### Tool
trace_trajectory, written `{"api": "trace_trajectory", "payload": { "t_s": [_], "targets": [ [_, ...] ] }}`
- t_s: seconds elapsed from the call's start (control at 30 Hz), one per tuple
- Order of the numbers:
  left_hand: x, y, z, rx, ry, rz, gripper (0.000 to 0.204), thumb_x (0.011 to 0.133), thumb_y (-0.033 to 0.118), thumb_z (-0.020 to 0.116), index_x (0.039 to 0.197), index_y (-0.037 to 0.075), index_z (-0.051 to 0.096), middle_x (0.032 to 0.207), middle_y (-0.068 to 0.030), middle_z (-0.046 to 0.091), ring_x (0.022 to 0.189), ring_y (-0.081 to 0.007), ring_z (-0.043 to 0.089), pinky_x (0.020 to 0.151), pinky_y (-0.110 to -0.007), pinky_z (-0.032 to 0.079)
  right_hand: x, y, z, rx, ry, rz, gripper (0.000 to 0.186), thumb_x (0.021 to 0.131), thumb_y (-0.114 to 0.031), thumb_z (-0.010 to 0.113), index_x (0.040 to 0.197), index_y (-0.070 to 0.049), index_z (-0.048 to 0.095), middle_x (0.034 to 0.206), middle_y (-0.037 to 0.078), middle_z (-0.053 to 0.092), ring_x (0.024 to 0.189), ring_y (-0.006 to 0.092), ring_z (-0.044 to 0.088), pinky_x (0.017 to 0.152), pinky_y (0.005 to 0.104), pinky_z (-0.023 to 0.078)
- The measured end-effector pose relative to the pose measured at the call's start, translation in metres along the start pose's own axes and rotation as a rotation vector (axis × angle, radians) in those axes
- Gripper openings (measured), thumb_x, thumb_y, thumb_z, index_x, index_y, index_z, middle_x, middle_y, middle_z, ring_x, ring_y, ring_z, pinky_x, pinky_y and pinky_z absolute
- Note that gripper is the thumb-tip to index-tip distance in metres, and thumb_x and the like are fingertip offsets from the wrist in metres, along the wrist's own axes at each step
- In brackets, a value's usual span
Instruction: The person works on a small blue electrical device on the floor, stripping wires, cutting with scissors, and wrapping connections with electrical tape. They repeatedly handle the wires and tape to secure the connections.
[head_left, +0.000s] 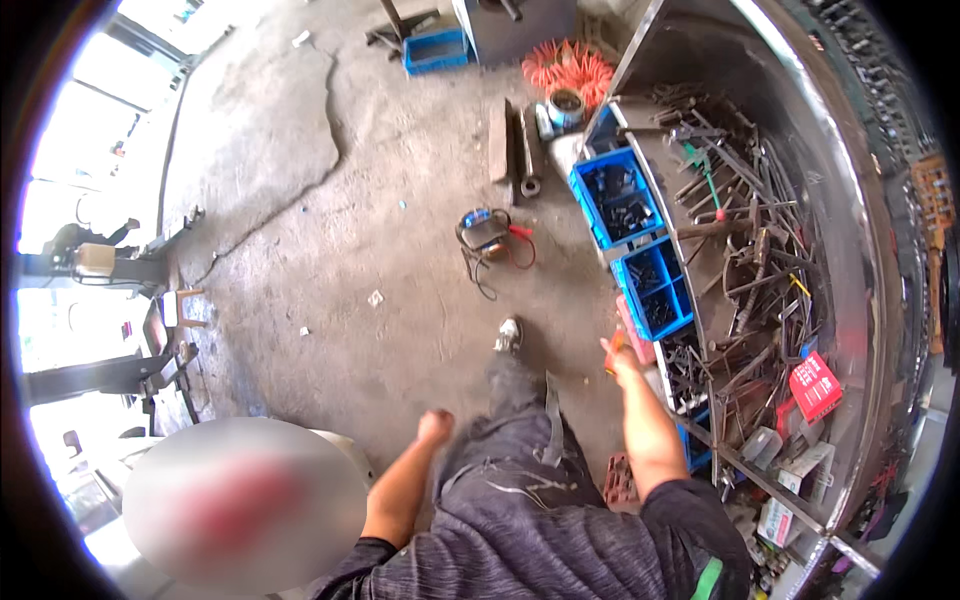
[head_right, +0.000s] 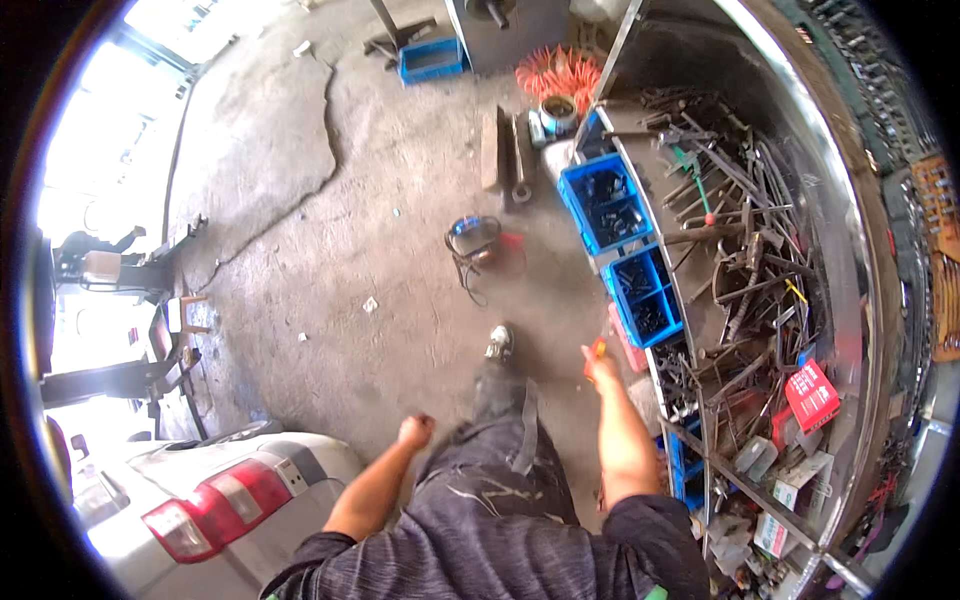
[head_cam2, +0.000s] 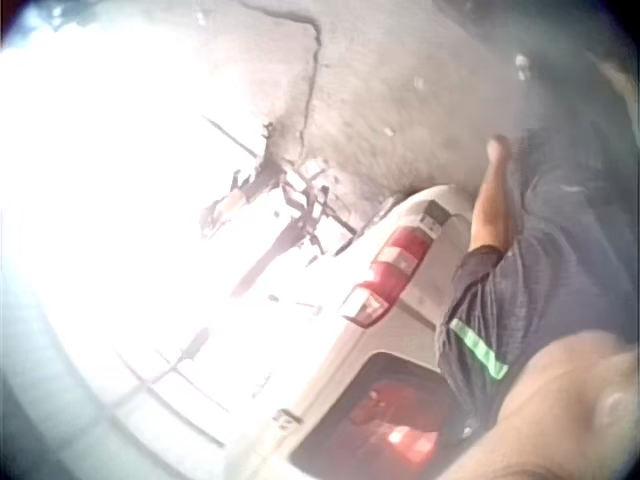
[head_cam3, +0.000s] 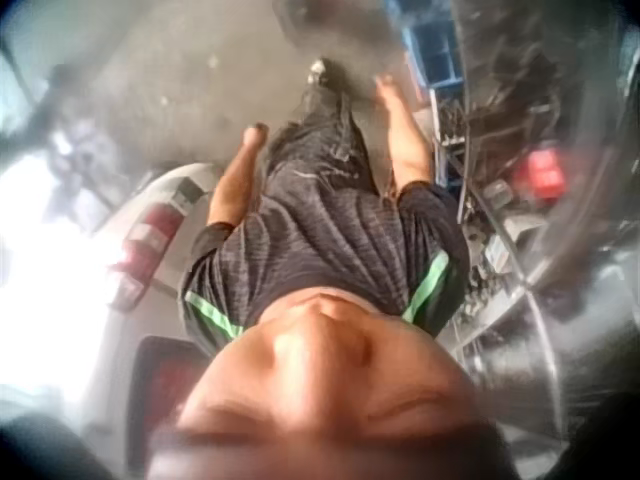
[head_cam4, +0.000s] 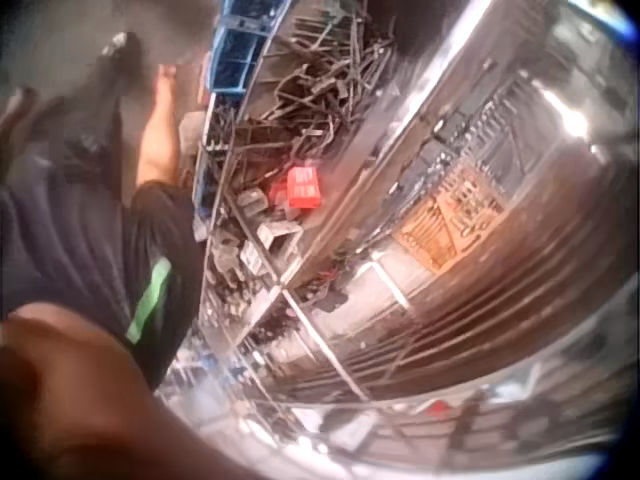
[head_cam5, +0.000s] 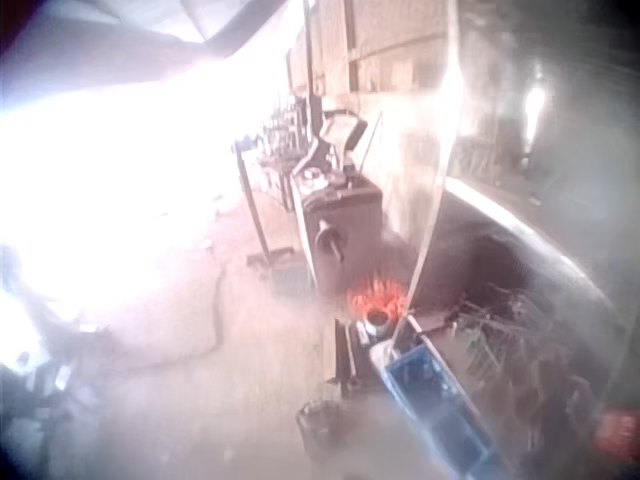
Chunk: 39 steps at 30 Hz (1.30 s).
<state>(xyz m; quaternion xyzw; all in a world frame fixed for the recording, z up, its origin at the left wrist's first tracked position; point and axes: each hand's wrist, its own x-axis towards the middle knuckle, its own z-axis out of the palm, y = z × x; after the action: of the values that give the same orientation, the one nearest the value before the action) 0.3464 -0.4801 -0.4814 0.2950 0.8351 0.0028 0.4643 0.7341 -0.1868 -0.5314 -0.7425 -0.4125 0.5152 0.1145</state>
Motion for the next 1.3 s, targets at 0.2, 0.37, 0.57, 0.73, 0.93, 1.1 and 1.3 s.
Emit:
{"api": "trace_trajectory", "payload": {
  "t_s": [0.2,0.37,0.57,0.73,0.93,1.1,1.3],
  "targets": [
    [0.167,-0.003,-0.196,0.017,0.163,-0.076,0.034,0.085,0.031,0.057,0.098,0.004,0.072,0.097,-0.0235,0.069,0.096,-0.0399,0.066,0.086,-0.046,0.053,-0.054,-0.132,0.160,-0.262,-0.273,-0.025,0.049,0.080,-0.053,0.073,0.078,-0.005,0.064,0.067,0.008,0.065,0.063,0.0219,0.064,0.062,0.0388,0.049],
    [0.313,0.120,-0.318,-0.020,0.140,0.225,0.036,0.085,0.033,0.056,0.101,0.004,0.070,0.102,-0.0223,0.068,0.100,-0.0395,0.064,0.088,-0.046,0.050,-0.030,-0.203,0.196,-0.421,-0.267,-0.272,0.036,0.080,-0.037,0.073,0.092,-0.004,0.064,0.087,0.020,0.066,0.085,0.0404,0.062,0.074,0.0447,0.049],
    [0.479,0.240,-0.352,0.217,-0.110,0.433,0.027,0.085,0.029,0.060,0.096,0.006,0.071,0.101,-0.0190,0.069,0.096,-0.0352,0.066,0.085,-0.045,0.052,0.087,-0.055,0.242,-0.382,0.256,0.182,0.042,0.078,-0.044,0.079,0.084,-0.005,0.064,0.069,0.006,0.063,0.060,0.0202,0.056,0.059,0.0355,0.049],
    [0.645,0.244,-0.344,0.730,-0.339,0.492,0.027,0.084,0.027,0.058,0.102,0.013,0.072,0.108,-0.0167,0.069,0.099,-0.0351,0.066,0.088,-0.043,0.053,0.065,-0.142,0.323,0.538,0.454,0.781,0.052,0.085,-0.057,0.067,0.075,-0.007,0.058,0.059,0.002,0.051,0.048,0.0124,0.049,0.044,0.0283,0.041],
    [0.725,0.307,-0.325,0.692,-0.439,0.614,0.021,0.084,0.023,0.060,0.103,0.019,0.070,0.105,-0.0105,0.070,0.101,-0.0301,0.066,0.087,-0.041,0.053,0.071,-0.102,0.525,0.449,0.589,0.751,0.055,0.087,-0.060,0.061,0.076,-0.006,0.055,0.063,0.005,0.053,0.050,0.0162,0.050,0.047,0.0313,0.041],
    [0.771,0.324,-0.249,1.061,-0.573,1.182,0.030,0.084,0.017,0.066,0.113,0.014,0.062,0.112,-0.0113,0.064,0.106,-0.0300,0.061,0.089,-0.039,0.049,0.139,-0.087,0.601,0.274,0.903,0.614,0.051,0.092,-0.050,0.059,0.089,0.001,0.057,0.082,0.019,0.064,0.075,0.0365,0.062,0.070,0.0440,0.049],
    [0.818,0.334,-0.137,1.137,-0.659,1.724,0.060,0.083,0.020,0.070,0.135,0.011,0.042,0.130,-0.0129,0.051,0.119,-0.0296,0.053,0.102,-0.043,0.037,0.212,0.052,0.643,-0.057,0.949,0.616,0.046,0.087,-0.048,0.067,0.087,-0.003,0.057,0.080,0.019,0.065,0.074,0.0382,0.065,0.066,0.0446,0.051]
  ]
}}
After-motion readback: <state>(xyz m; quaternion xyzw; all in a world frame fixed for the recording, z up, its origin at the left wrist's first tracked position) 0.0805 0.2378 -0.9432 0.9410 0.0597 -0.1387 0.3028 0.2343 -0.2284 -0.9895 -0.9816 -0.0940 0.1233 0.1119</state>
